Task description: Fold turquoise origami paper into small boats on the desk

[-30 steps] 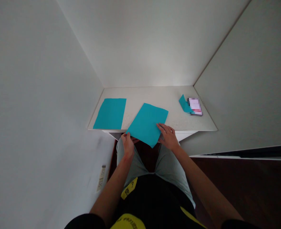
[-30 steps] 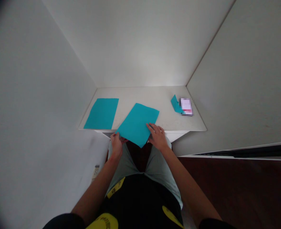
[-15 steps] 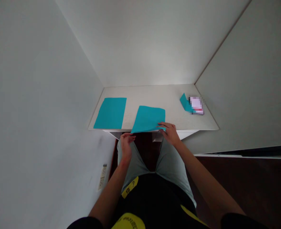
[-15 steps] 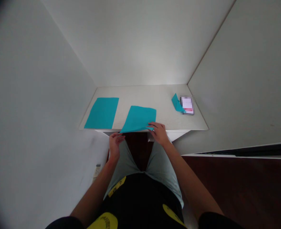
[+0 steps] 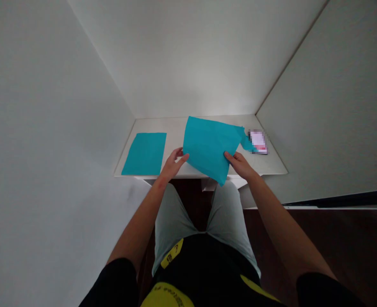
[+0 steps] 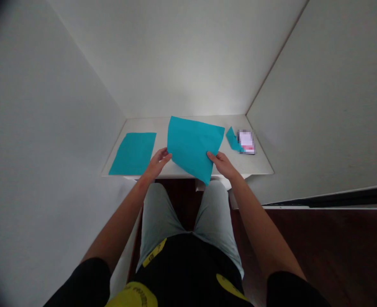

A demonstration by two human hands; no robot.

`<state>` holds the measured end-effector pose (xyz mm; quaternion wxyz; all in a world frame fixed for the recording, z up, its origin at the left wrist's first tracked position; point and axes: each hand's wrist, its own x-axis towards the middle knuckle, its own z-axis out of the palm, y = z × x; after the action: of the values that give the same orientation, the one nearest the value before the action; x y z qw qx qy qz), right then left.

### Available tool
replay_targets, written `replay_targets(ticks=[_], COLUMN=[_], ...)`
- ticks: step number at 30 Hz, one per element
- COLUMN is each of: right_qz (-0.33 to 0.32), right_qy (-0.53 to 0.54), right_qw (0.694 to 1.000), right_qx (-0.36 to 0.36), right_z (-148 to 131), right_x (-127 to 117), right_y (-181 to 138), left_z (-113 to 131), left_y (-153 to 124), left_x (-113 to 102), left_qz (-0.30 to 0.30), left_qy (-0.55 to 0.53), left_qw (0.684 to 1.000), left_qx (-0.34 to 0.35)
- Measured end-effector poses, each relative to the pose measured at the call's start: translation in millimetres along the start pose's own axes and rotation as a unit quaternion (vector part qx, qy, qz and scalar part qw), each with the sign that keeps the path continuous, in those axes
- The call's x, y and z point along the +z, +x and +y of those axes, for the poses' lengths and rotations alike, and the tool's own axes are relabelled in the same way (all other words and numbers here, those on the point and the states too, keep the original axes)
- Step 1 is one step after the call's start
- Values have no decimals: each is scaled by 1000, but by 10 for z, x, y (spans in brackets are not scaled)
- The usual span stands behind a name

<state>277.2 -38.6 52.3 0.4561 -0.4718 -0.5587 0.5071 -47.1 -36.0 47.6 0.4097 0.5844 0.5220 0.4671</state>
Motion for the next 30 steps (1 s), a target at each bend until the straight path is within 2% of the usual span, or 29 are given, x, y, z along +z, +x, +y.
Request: replay_targets(ticks=[1,3,6,10,16,19,23,26,30], right_qz=[7,30,55,45,-5,18,68,73,59], right_qy=[6,5,-5,-15,-1,-28,-42,-42,-58], right_qw=[1000,999,998,998,999,999,997,996,997], right_qx=[13,36,42,31,39,33,10,2,4], right_z=[21,111,314,514,528,536,557,566,592], right_x=[-23,-63,-100,-96,-33,-36,-74,-109,-150], right_y=[38,99,144,127,53,60,95,104,105], left_z=[-13,-68,-180,-316,-435,-470,-496,-512,-539], left_y=[92,215,279,278,309,314,288,271,281], left_x=[53,156,260,294,256,224,165,125,124], left_qz=[-42,-77,-38,14,27,30,-37,-95,-76], left_qy=[-29,-50,-28,7,13,-7,-81,-136,-128], left_qw=[998,994,995,997,996,995,987,975,977], left_qx=[-25,-62,-87,-81,-89,-96,-137,-145,-151])
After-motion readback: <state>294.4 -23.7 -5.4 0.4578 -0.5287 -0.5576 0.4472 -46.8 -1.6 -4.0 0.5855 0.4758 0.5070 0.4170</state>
